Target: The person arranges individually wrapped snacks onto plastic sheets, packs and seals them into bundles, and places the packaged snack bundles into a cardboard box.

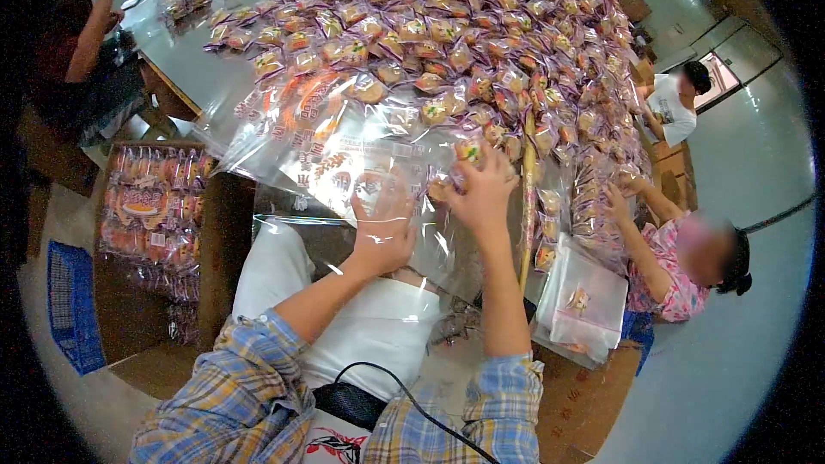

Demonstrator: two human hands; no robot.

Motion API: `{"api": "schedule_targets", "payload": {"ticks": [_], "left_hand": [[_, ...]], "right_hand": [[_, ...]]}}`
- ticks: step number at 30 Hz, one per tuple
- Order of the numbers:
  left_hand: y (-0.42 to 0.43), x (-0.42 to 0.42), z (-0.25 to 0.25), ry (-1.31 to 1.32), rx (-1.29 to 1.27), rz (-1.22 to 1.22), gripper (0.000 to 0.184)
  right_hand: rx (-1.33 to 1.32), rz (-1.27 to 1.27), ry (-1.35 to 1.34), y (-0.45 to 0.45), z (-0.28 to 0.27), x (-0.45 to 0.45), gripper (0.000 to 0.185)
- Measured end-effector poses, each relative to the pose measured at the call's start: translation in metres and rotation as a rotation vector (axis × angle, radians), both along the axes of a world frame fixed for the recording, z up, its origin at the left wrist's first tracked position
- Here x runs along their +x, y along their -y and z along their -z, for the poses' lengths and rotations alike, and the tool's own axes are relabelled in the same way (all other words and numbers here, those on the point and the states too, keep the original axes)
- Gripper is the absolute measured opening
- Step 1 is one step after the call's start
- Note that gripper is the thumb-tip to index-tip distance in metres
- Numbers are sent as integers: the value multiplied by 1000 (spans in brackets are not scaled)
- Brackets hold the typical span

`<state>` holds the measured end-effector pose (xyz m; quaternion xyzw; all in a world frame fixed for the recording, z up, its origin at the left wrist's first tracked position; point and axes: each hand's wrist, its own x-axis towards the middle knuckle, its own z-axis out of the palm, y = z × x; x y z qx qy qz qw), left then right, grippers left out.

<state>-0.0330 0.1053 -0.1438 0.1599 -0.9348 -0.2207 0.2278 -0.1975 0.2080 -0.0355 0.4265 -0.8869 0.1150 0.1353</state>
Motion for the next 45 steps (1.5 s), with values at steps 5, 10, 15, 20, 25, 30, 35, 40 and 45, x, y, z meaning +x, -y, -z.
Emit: {"api": "schedule_targets", "payload": {"ticks": [5, 10, 15, 20, 25, 30, 35, 40, 45], "left_hand": [[-2, -2, 12, -60, -21, -4, 60], [-6, -3, 3, -48, -82, -42, 55], [-3, -1, 17, -51, -5, 12, 53], [10, 15, -16, 64, -280, 94, 52], [10, 74, -18, 68, -93, 344, 41], [29, 136, -59, -632, -545, 120, 40], [86, 148, -92, -148, -488, -17, 32], [114, 124, -122, 114, -193, 129, 18], [94, 71, -155, 82, -166, 218, 14]], "right_hand": [[381, 132, 211, 9, -6, 10, 68], [348, 194, 230, 0, 12, 7, 85], [-10, 115, 339, -20, 28, -12, 80], [-311, 120, 409, -49, 53, -35, 68], [-479, 140, 421, -59, 66, -40, 62], [-585, 200, 333, -64, 72, -35, 62], [-829, 226, 417, -82, 87, -61, 67], [-1242, 118, 770, -79, 15, -21, 46], [-1350, -136, 922, -106, -50, 65, 45]]}}
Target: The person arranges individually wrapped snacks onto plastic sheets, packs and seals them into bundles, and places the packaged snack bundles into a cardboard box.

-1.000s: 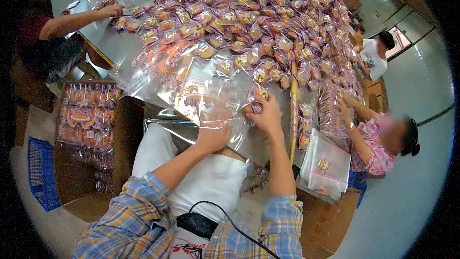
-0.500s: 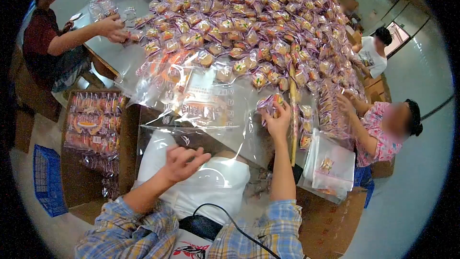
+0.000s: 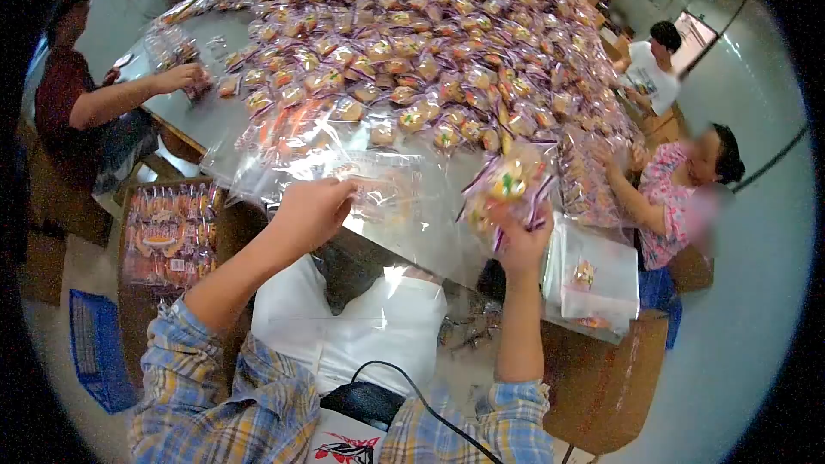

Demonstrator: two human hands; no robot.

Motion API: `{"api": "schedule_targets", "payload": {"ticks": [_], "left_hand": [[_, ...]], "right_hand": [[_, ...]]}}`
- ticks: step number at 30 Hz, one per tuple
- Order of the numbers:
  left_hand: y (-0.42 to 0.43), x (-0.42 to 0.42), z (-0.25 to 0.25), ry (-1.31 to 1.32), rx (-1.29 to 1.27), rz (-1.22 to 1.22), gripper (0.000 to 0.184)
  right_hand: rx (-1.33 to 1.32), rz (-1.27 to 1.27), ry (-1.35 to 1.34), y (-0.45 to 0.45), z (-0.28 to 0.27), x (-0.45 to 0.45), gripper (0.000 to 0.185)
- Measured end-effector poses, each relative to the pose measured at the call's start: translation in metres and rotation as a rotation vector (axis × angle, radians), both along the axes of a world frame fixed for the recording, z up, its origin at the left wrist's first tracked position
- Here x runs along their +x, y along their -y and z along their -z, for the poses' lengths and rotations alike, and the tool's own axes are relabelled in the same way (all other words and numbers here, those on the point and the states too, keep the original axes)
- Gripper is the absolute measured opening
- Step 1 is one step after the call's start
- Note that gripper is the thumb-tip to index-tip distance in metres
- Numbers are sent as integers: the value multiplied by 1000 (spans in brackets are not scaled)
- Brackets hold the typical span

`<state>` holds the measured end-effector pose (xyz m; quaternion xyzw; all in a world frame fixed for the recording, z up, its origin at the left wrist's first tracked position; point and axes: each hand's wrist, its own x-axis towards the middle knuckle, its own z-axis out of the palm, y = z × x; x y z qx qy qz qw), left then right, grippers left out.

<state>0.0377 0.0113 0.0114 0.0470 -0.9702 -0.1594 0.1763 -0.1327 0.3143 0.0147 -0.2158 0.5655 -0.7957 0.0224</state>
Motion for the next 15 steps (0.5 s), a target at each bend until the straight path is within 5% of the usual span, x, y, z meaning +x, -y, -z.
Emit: {"api": "schedule_targets", "payload": {"ticks": [2, 4, 6, 8, 12, 13, 15], "left_hand": [[-9, -17, -15, -28, 15, 17, 14], [-23, -29, -30, -35, 44, 11, 12], [-33, -34, -39, -61, 67, 35, 12], [-41, -33, -51, -73, 79, 34, 12], [-50, -14, -67, -234, 160, 62, 14], [-50, -9, -69, -266, 167, 74, 14], [-51, 0, -75, -329, 159, 99, 15]], "right_hand": [[140, 15, -290, -21, 11, 35, 54], [44, -105, -110, -28, 17, 79, 61], [-53, -304, -200, -12, 13, 109, 60], [37, -468, -562, 1, 15, 128, 54], [94, -491, -383, 22, 34, 149, 54], [279, -431, -389, 25, 38, 137, 51], [227, -232, -94, 48, 48, 132, 48]]}}
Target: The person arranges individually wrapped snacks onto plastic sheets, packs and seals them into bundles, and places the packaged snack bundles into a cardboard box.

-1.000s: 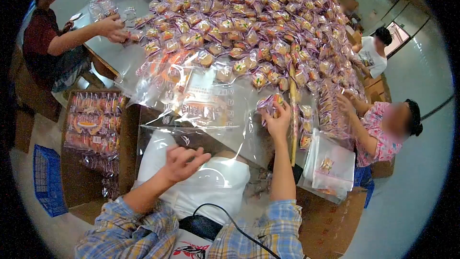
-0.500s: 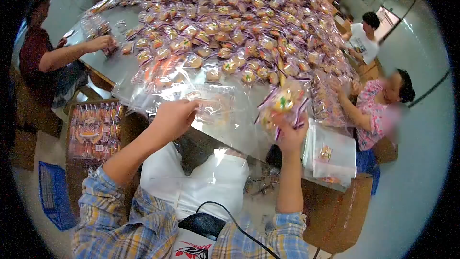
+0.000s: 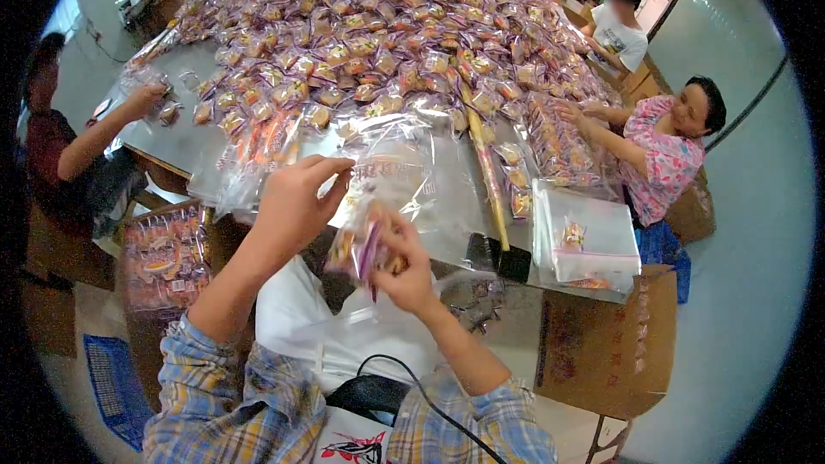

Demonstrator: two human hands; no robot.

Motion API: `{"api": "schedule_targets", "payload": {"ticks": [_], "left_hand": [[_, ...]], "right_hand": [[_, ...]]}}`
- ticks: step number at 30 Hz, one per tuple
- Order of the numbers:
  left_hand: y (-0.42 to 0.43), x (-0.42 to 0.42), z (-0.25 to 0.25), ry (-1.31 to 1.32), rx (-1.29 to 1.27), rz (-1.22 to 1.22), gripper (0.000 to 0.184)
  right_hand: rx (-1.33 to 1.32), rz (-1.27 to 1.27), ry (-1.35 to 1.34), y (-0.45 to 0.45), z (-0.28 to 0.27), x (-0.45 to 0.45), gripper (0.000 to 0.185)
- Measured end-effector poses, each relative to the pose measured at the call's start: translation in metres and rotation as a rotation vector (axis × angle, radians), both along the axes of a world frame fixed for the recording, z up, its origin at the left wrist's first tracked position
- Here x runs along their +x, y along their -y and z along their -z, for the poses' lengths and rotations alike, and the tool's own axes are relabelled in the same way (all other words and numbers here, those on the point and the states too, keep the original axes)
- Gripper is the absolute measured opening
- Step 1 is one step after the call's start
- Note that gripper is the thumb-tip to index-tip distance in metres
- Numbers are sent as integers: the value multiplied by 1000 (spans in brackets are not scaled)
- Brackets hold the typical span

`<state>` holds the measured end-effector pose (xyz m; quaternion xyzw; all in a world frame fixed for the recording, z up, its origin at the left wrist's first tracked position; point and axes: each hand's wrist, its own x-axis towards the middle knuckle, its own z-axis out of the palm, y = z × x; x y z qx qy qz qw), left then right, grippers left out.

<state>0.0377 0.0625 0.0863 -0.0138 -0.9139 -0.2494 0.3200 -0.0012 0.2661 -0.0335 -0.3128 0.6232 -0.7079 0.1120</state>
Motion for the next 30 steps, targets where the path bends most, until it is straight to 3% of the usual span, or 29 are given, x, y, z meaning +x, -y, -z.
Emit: {"api": "schedule_targets", "payload": {"ticks": [1, 4, 5, 9, 12, 14, 17, 20, 21, 24, 27, 30], "left_hand": [[-2, 5, -2, -30, -13, 8, 14], [-7, 15, 4, -64, -51, 75, 22], [-9, 18, 7, -57, -61, 103, 24], [-20, 24, 24, -22, -133, 183, 34], [-34, 30, 33, -26, -97, 252, 37], [-48, 37, 40, -14, -52, 265, 38], [-65, 53, 53, -94, -154, 286, 35], [-77, 76, 59, -297, -280, 209, 34], [-76, 77, 71, -439, -272, 113, 36], [-59, 72, 84, -399, -85, -342, 64], [-24, 58, 82, -269, 33, -254, 66], [-24, 54, 89, -123, 424, 11, 38]], "right_hand": [[4, 139, -117, 13, 3, -8, 49], [378, 374, -768, 30, -24, -15, 52], [397, 439, -830, 38, -38, -11, 47], [474, 619, -816, 63, -21, -11, 36], [427, 623, -901, 65, 12, -44, 42], [110, 434, -124, 73, 19, -64, 47], [243, 779, -577, 70, -2, -63, 58], [19, 843, -289, 68, -6, -73, 60], [63, 880, -387, 62, -13, -73, 59], [176, 871, -569, 57, -23, -62, 61], [124, 884, -688, 52, -26, -60, 58], [-9, 922, -734, 60, -28, -60, 59]]}}
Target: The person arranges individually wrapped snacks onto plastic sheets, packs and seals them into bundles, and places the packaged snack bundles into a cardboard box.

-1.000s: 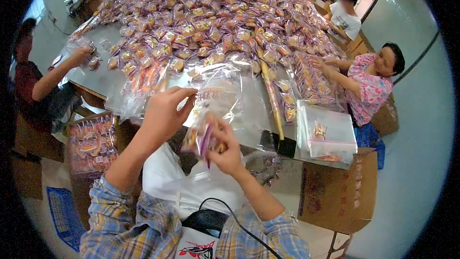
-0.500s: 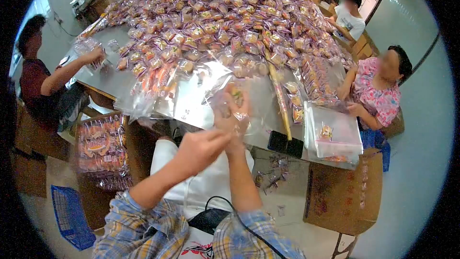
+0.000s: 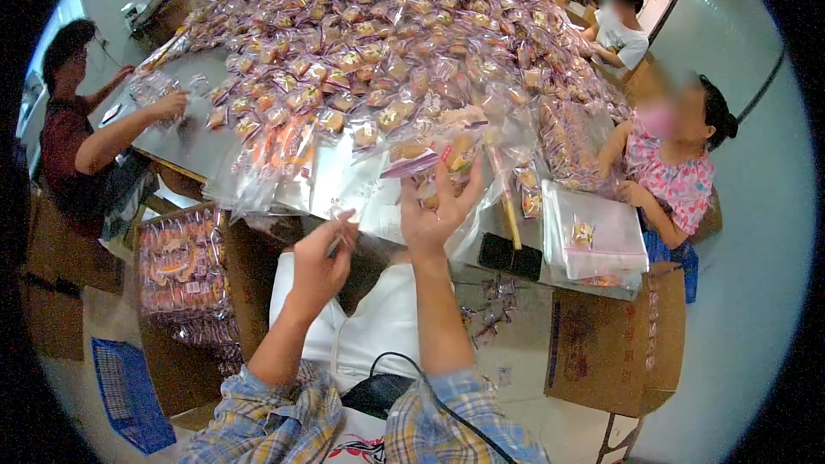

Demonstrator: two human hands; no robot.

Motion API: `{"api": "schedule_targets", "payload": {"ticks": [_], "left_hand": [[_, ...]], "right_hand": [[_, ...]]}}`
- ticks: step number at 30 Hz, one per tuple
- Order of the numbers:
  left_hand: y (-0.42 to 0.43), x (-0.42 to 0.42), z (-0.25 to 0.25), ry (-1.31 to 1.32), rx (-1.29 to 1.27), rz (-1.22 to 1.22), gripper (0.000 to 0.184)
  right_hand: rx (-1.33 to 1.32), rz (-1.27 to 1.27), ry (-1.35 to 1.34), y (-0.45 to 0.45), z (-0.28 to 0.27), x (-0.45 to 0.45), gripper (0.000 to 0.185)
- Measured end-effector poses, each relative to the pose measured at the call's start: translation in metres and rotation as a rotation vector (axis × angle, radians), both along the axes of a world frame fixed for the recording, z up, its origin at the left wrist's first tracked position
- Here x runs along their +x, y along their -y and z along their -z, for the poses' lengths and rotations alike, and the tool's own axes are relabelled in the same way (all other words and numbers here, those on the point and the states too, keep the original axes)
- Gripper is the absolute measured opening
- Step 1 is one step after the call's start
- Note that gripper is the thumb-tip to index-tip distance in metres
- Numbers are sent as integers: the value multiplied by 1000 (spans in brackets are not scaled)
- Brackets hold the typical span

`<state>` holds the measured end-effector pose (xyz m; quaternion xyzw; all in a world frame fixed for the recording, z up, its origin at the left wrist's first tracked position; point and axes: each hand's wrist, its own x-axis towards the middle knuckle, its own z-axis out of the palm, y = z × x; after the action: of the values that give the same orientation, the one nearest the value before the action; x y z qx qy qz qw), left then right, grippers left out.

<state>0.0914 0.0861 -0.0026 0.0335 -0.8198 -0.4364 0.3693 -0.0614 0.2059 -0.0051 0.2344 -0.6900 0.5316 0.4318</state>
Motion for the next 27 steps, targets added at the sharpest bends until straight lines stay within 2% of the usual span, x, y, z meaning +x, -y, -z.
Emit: {"api": "schedule_targets", "payload": {"ticks": [2, 6, 7, 10, 11, 12, 14, 15, 16, 17, 18, 23, 25, 27], "left_hand": [[-13, 2, -1, 4, -62, 30, 24], [-31, 6, -8, 124, 127, 59, 16], [-35, 7, -3, 93, 182, 58, 13], [-45, 19, 1, 119, 163, 78, 13], [-50, 23, 0, 111, 178, 77, 13], [-53, 31, -6, 217, 193, 100, 13], [-65, 38, 3, 104, 208, 163, 15], [-67, 44, 4, 139, 136, 208, 24], [-67, 46, 0, 51, 68, 267, 40], [-70, 45, -5, 17, 38, 283, 43], [-74, 45, -7, -14, 10, 299, 47], [-98, 49, -22, -41, 454, 556, 42], [-100, 45, -15, 6, 463, 460, 44], [-97, 35, -2, 70, 440, 373, 52]], "right_hand": [[-48, 21, 5, 7, -13, 10, 58], [-277, -30, 34, 22, -5, -2, 66], [-203, 83, -143, 19, -8, -10, 71], [-197, 212, -124, 13, -15, -32, 70], [-347, 86, 3, 13, -18, -36, 72], [-515, -29, 122, 12, -22, -41, 73], [-392, 89, -67, 4, -27, -59, 73], [-554, -75, -173, 7, -36, -63, 76], [-574, -104, -202, 6, -50, -61, 75], [-573, -120, -208, 0, -61, -54, 75], [-553, -132, -213, -6, -75, -45, 74], [-252, -112, -178, -45, -138, -12, 72], [-21, -33, -95, -45, -149, -23, 71], [202, 41, -21, -41, -128, -41, 70]]}}
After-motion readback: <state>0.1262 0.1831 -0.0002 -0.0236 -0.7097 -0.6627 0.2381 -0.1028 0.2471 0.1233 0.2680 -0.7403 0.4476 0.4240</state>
